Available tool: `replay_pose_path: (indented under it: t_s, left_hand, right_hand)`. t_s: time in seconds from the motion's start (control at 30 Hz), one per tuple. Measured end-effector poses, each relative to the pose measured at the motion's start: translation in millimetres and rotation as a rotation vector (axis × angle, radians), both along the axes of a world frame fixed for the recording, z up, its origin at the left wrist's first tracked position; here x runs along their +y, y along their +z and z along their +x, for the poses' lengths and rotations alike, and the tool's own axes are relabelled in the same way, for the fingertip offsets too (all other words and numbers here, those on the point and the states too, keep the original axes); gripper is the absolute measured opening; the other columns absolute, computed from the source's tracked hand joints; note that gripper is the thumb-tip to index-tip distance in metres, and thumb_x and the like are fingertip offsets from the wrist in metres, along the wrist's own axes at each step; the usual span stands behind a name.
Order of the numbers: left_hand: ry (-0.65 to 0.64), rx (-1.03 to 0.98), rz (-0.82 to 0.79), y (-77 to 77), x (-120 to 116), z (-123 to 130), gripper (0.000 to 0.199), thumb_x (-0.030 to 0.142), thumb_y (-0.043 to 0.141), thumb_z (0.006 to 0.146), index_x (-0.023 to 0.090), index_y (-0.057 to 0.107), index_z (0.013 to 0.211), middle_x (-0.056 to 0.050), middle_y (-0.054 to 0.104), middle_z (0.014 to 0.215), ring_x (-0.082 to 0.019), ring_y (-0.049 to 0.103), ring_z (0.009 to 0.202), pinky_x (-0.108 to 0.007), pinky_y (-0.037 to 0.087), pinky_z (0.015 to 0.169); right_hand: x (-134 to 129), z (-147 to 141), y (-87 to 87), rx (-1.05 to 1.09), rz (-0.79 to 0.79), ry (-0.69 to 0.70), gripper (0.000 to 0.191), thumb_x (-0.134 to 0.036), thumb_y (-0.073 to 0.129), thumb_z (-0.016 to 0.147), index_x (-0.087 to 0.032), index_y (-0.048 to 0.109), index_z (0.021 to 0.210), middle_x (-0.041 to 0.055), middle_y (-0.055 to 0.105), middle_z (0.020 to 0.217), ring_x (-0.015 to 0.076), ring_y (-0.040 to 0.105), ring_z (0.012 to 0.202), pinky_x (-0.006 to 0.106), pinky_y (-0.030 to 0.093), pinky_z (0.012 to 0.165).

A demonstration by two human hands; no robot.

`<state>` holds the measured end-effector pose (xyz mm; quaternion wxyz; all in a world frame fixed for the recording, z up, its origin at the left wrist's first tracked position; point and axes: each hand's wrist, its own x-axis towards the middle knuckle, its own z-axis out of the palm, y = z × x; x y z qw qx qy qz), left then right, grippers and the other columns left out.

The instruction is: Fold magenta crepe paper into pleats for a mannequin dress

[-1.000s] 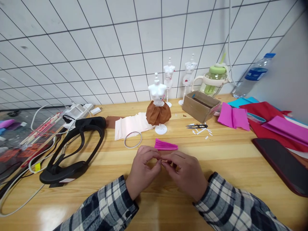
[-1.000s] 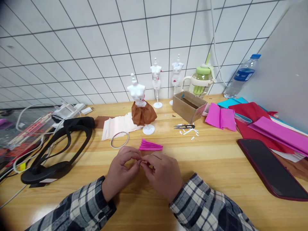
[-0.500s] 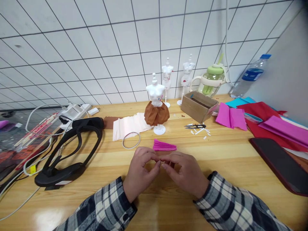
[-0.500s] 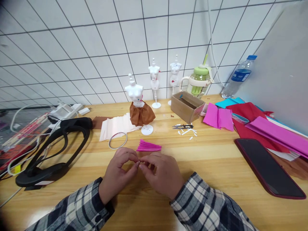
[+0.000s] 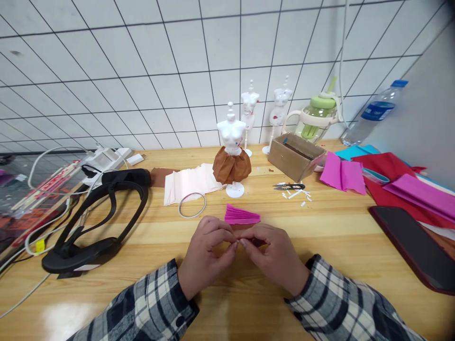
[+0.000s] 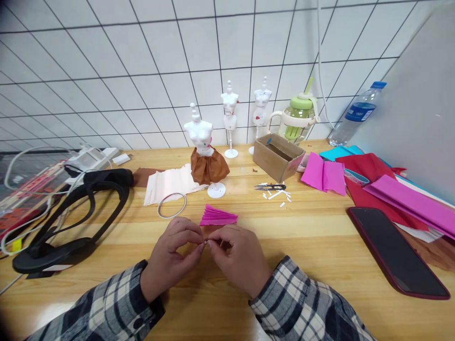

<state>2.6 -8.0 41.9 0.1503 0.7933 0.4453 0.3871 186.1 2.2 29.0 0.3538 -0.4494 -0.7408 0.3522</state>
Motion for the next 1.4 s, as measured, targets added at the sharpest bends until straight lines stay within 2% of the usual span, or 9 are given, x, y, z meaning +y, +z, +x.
replay_pose_path:
  t_s: [0.23, 0.37, 0.53, 0.8, 0.93, 1.1, 1.2, 1.3, 1.4]
  left_hand:
    - [0.014, -0.021, -0.047, -1.0, 1, -2, 0.008, 0.013, 0.062, 0.081, 0.020, 0.062, 0.078, -0.001, 0.066, 0.082, -0.017, 0.056, 0.082, -0.032, 0.043, 0.076]
    - [0.025, -0.050, -0.046, -0.6, 1, -1, 0.008, 0.013, 0.062, 0.081, 0.020, 0.061, 0.076, -0.001, 0.065, 0.080, -0.016, 0.056, 0.080, -0.032, 0.043, 0.076]
    - [0.013, -0.038, -0.052, 0.5, 1, 0, 0.010, 0.012, 0.064, 0.078, 0.020, 0.061, 0.074, 0.000, 0.066, 0.076, -0.016, 0.054, 0.076, -0.032, 0.042, 0.074]
    - [-0.007, -0.045, -0.036, -0.9, 1, 1, 0.011, 0.011, 0.064, 0.079, 0.021, 0.063, 0.074, 0.001, 0.068, 0.076, -0.016, 0.056, 0.077, -0.031, 0.043, 0.072]
    - [-0.016, -0.021, -0.090, -4.2, 2, -3, 0.008, 0.018, 0.064, 0.084, 0.024, 0.070, 0.086, 0.000, 0.069, 0.083, -0.016, 0.058, 0.081, -0.031, 0.044, 0.075]
    - [-0.059, -0.044, -0.184, -11.5, 0, -3, 0.025, 0.028, 0.067, 0.084, 0.029, 0.069, 0.110, -0.004, 0.066, 0.092, -0.019, 0.059, 0.086, -0.032, 0.048, 0.075]
    - [-0.024, -0.088, -0.194, -12.2, 0, -1, 0.016, 0.032, 0.069, 0.082, 0.027, 0.072, 0.098, -0.004, 0.064, 0.090, -0.020, 0.058, 0.087, -0.033, 0.048, 0.076]
    - [0.008, -0.137, -0.192, -8.7, 0, 0, 0.009, 0.031, 0.070, 0.082, 0.023, 0.070, 0.082, -0.004, 0.062, 0.087, -0.019, 0.058, 0.085, -0.032, 0.047, 0.076]
    - [0.017, -0.162, -0.197, -4.1, -1, 2, 0.009, 0.026, 0.067, 0.084, 0.021, 0.066, 0.077, -0.003, 0.062, 0.084, -0.017, 0.058, 0.083, -0.030, 0.047, 0.074]
  right_hand:
    - [1, 2, 2.6, 0.087, 0.038, -0.030, 0.016, -0.019, 0.060, 0.083, -0.022, 0.071, 0.094, 0.0013, 0.069, 0.082, 0.0112, 0.061, 0.066, 0.022, 0.049, 0.058]
    - [-2, 1, 4.9, 0.064, 0.053, 0.029, 0.013, -0.019, 0.061, 0.083, -0.022, 0.071, 0.091, 0.0000, 0.066, 0.076, 0.0107, 0.059, 0.065, 0.022, 0.047, 0.059]
    - [-3, -1, 2.5, 0.064, 0.033, 0.004, 0.010, -0.018, 0.061, 0.082, -0.022, 0.070, 0.086, -0.0009, 0.066, 0.075, 0.0101, 0.058, 0.065, 0.021, 0.046, 0.059]
    - [2, -5, 3.2, 0.133, -0.133, -0.012, 0.008, -0.014, 0.060, 0.076, -0.019, 0.066, 0.075, -0.0017, 0.064, 0.068, 0.0096, 0.055, 0.058, 0.020, 0.043, 0.053]
    - [5, -2, 2.1, 0.132, -0.171, -0.079, 0.009, -0.020, 0.059, 0.078, -0.020, 0.068, 0.077, -0.0005, 0.066, 0.069, 0.0106, 0.056, 0.057, 0.021, 0.044, 0.053]
    - [5, 1, 0.4, 0.054, 0.009, -0.182, 0.007, -0.016, 0.060, 0.075, -0.020, 0.066, 0.077, -0.0011, 0.063, 0.069, 0.0097, 0.053, 0.054, 0.022, 0.042, 0.052]
    - [3, -1, 1.4, 0.053, 0.022, -0.164, 0.005, -0.016, 0.060, 0.075, -0.020, 0.063, 0.074, -0.0013, 0.061, 0.069, 0.0092, 0.051, 0.052, 0.022, 0.041, 0.050]
    - [1, -4, 3.2, 0.118, -0.049, -0.088, 0.004, -0.018, 0.059, 0.077, -0.020, 0.061, 0.074, -0.0020, 0.060, 0.065, 0.0090, 0.049, 0.052, 0.021, 0.039, 0.048]
    - [0, -7, 4.3, 0.193, -0.122, -0.047, 0.006, -0.019, 0.058, 0.078, -0.019, 0.062, 0.073, -0.0023, 0.058, 0.062, 0.0092, 0.048, 0.052, 0.020, 0.038, 0.047]
